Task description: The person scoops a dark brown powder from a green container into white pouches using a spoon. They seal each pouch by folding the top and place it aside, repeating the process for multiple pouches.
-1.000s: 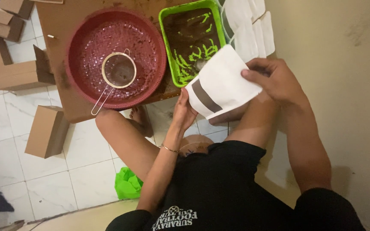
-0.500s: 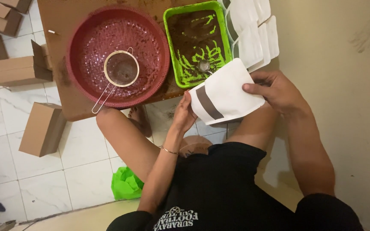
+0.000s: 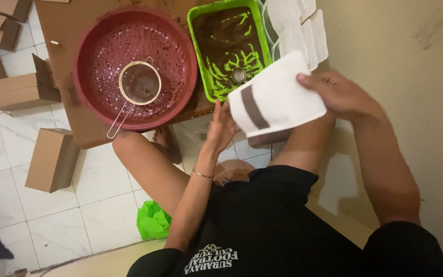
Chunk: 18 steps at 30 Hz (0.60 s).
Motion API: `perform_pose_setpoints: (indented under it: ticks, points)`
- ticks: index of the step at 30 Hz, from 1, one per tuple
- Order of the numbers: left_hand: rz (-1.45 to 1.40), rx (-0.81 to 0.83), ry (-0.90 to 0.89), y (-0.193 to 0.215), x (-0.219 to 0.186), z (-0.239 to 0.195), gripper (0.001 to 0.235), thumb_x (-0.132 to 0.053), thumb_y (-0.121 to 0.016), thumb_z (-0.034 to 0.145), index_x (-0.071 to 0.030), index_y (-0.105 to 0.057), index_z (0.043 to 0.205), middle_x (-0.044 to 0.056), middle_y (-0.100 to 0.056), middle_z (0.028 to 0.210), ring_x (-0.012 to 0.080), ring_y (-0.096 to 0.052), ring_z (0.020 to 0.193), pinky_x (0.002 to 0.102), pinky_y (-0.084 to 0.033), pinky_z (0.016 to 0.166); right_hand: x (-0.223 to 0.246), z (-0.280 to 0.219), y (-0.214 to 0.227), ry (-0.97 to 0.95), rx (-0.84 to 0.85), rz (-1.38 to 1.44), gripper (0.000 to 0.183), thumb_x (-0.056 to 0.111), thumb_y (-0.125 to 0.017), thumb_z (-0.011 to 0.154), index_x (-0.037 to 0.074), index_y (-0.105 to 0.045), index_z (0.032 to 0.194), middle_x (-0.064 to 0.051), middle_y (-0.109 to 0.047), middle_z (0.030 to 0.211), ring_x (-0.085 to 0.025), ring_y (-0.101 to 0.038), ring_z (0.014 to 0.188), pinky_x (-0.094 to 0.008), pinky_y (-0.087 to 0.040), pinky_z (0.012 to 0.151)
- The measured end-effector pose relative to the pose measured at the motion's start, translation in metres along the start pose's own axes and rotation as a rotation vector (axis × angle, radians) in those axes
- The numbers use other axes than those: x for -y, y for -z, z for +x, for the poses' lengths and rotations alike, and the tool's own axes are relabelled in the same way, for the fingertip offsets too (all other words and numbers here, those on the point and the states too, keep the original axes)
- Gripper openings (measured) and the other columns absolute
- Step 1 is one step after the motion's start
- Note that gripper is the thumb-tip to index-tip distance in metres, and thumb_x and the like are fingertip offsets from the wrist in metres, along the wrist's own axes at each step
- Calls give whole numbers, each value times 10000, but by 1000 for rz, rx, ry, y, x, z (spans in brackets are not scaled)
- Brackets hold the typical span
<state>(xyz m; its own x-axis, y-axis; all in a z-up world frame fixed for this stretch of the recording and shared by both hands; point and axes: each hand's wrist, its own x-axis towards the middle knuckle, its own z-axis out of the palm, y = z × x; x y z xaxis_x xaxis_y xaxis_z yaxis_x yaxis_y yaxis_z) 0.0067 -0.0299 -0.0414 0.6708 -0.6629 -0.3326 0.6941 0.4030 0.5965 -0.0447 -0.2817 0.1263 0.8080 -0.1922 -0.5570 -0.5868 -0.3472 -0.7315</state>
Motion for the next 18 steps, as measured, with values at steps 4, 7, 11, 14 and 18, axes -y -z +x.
perform_pose_setpoints:
  ticks: [4,7,11,14,18]
  points:
    - [221,-186,-17,25,8,8,777,-689,-399,885,-42,-606,1263,189,-654,1273,338,-672,1107,505,-587,921,8,-1,31,43,-88,-116,507,461,-442,1122,86,-747,971,-62,-752,965,-222,-694,885,-365,-450,879]
    - [556,-359,-18,42,18,13,455,-514,-368,1020,-133,-592,1130,73,-635,1203,208,-660,1057,350,-522,854,-4,12,56,177,-183,-13,436,407,-512,1155,38,-722,1057,-76,-726,976,-158,-632,791,-315,-459,674]
    - [885,-268,-188,52,24,25,291,-370,-476,1034,-107,-561,1127,88,-588,1154,218,-669,1045,344,-532,847,25,4,76,96,-376,-213,488,509,-488,1225,135,-608,936,22,-617,931,-144,-534,826,-354,-354,749]
    - [1222,-230,-342,63,22,41,314,-291,-502,1046,-28,-561,1208,167,-536,1215,302,-599,1098,419,-506,944,33,15,87,147,-421,-154,353,453,-485,1212,211,-532,959,93,-538,937,-68,-481,847,-301,-337,746]
    - [1557,-244,-236,94,30,76,509,-299,-541,1082,65,-420,1416,297,-403,1354,448,-641,1024,521,-602,746,22,28,128,194,-420,-56,173,377,-482,1167,262,-553,1060,143,-531,988,-7,-491,881,-242,-352,762]
